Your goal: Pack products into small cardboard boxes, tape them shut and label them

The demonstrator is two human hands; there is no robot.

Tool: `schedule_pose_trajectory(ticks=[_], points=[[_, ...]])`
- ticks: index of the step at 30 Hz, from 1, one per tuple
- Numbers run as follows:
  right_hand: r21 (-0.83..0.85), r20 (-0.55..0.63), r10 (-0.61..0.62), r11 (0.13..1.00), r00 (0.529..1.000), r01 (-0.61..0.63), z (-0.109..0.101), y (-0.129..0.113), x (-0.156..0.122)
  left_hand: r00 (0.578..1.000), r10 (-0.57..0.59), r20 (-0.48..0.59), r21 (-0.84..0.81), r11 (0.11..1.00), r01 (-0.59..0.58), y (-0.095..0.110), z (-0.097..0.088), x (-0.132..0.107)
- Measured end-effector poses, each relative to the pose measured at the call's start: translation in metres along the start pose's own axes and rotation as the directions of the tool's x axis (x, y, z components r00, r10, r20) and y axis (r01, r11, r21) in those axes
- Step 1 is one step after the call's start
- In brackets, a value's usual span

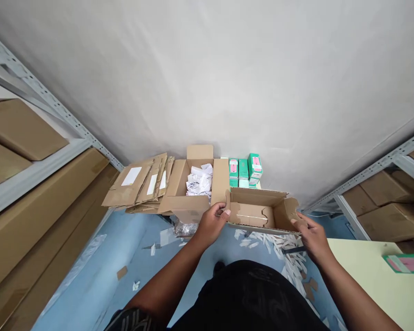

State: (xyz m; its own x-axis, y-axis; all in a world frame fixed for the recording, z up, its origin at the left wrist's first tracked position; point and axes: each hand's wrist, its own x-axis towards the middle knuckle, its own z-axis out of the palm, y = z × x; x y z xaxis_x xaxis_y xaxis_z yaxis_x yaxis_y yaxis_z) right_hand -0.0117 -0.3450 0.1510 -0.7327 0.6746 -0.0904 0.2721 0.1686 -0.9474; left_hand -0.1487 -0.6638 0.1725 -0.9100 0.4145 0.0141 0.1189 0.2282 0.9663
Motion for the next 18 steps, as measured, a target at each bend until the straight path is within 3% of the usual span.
schedule_pose_trajectory(ticks=[2, 4, 7, 9, 10, 11, 12, 15, 18], points=[[-0.058, -0.092, 0.021, 0.998, 0.996, -0.026, 0.008, -0.003, 0.001, 0.986, 0.031, 0.167, -0.04, 0.999, -0.024, -0.004, -0.028, 0.013], [-0.098, -0.16, 0.034, 0.994, 0.987, -0.05, 0.011, -0.008, 0.002, 0.963, 0.062, 0.263, 0.0, 0.998, -0.064, -0.005, -0.06, 0.038], [-0.093, -0.199, 0.063, 0.992, 0.978, -0.083, 0.013, -0.018, -0.001, 0.984, 0.084, 0.157, 0.248, 0.961, -0.121, -0.009, -0.11, 0.1], [-0.099, -0.233, 0.078, 0.99, 0.969, -0.104, 0.013, -0.024, -0.005, 0.989, 0.043, 0.143, 0.554, 0.824, -0.116, -0.019, -0.135, 0.148], [-0.106, -0.251, 0.086, 0.988, 0.964, -0.115, 0.014, -0.026, -0.007, 0.978, -0.043, 0.203, 0.719, 0.684, -0.119, -0.026, -0.143, 0.171], [-0.113, -0.265, 0.097, 0.985, 0.959, -0.131, 0.014, -0.027, -0.01, 0.946, -0.177, 0.272, 0.848, 0.509, -0.149, -0.036, -0.148, 0.191], [-0.12, -0.274, 0.11, 0.982, 0.955, -0.148, 0.015, -0.028, -0.013, 0.919, -0.253, 0.301, 0.876, 0.453, -0.163, -0.047, -0.15, 0.207], [-0.146, -0.276, 0.136, 0.973, 0.952, -0.181, 0.016, -0.028, -0.021, 0.83, -0.426, 0.359, 0.911, 0.352, -0.213, -0.083, -0.137, 0.235], [-0.175, -0.28, 0.153, 0.963, 0.948, -0.207, 0.015, -0.026, -0.027, 0.765, -0.494, 0.414, 0.906, 0.306, -0.293, -0.116, -0.112, 0.242]])
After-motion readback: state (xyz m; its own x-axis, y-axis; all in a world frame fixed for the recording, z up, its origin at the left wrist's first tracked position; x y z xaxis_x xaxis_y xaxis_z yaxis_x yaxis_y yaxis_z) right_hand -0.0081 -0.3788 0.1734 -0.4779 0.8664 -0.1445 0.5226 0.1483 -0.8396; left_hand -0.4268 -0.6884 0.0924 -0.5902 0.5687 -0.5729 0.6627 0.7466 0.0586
